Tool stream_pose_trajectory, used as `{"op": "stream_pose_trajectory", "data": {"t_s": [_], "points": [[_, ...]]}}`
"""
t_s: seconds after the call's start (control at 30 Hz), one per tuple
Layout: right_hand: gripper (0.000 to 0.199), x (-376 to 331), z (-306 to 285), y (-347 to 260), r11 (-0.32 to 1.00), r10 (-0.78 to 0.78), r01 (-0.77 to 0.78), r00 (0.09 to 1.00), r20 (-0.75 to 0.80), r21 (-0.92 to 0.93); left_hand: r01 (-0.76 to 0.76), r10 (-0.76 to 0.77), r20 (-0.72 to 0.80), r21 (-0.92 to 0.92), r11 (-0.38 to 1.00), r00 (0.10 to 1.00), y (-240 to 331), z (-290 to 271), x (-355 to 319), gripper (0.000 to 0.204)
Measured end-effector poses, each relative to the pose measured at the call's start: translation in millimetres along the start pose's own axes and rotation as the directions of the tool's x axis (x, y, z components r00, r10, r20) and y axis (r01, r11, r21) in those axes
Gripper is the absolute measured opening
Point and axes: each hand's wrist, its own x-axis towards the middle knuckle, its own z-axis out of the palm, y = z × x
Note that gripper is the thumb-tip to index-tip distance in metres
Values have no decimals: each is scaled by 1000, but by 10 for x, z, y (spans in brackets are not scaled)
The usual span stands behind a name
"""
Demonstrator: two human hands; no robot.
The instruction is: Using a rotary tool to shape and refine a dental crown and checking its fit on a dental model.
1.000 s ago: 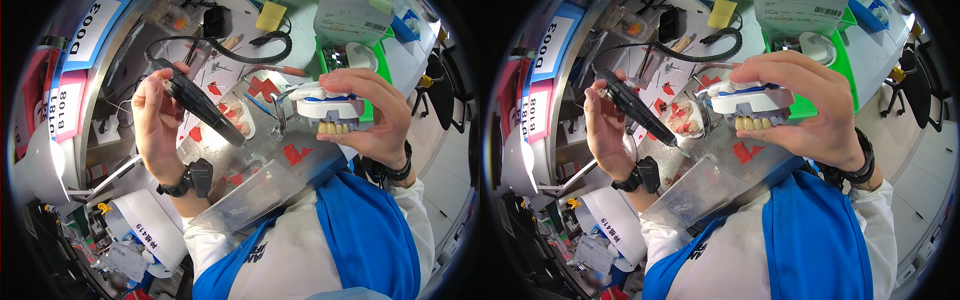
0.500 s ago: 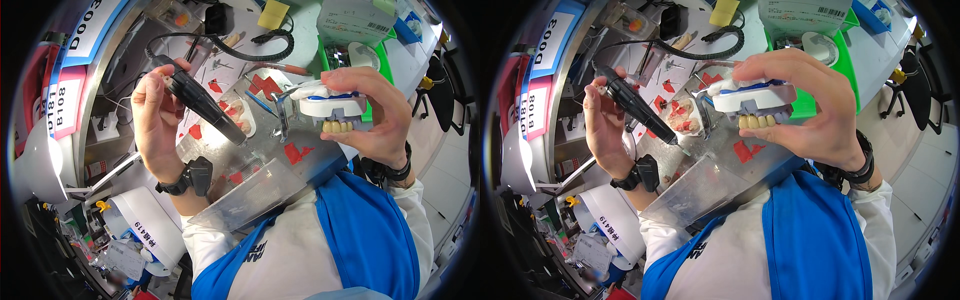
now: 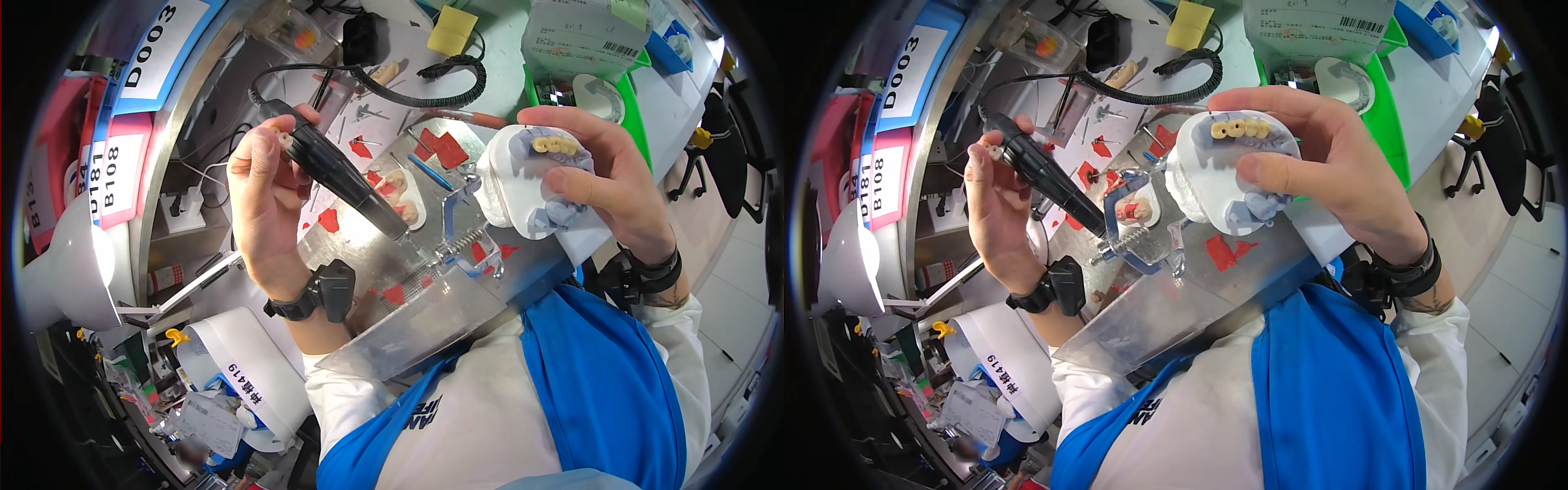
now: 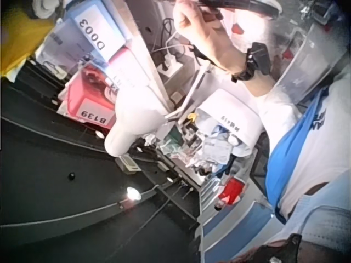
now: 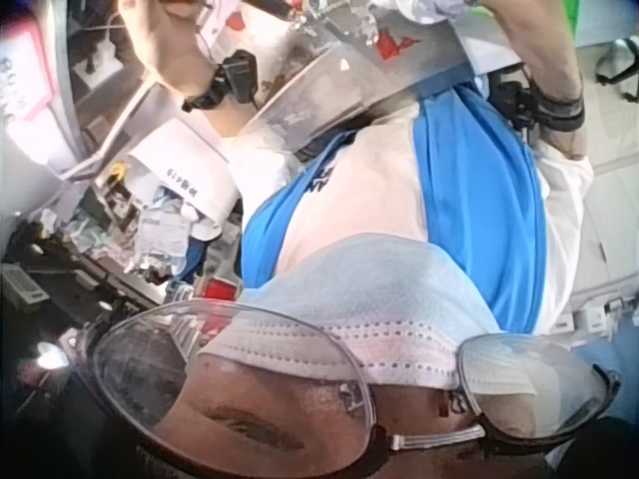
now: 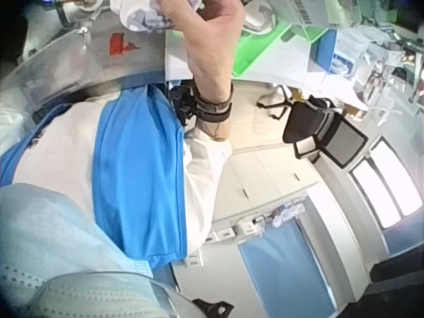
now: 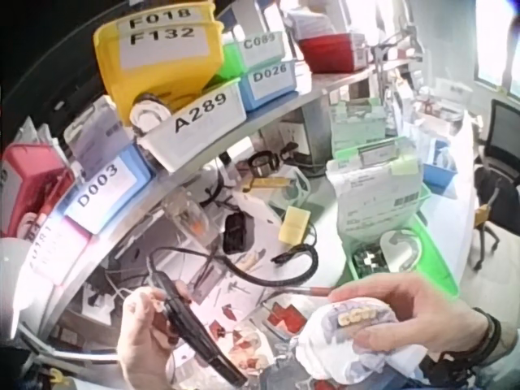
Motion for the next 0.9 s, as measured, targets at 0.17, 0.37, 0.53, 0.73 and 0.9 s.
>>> {"op": "stream_pose_trajectory", "data": {"t_s": [0.17, 0.37, 0.53, 0.73, 0.9], "points": [[50, -11, -12, 20, 998, -62, 62, 998, 27, 21, 16, -16, -7, -9, 1000, 1000, -25, 9, 12, 24], [51, -22, -20, -36, 999, -49, 48, 996, 80, 24, 22, -22, -33, 4, 1000, 999, -29, 21, 18, 25], [60, -45, 2, -131, 998, 45, -48, 996, 83, 46, 31, -32, -38, -10, 999, 999, -47, -13, 16, 24], [66, -55, 30, -175, 997, 56, -60, 995, 84, 49, 26, -27, -18, -35, 999, 999, -38, 8, -4, 24], [67, -23, 19, -206, 991, 104, -113, 987, 124, 75, 15, -19, -62, -67, 998, 998, -38, 87, 19, 24]]}}
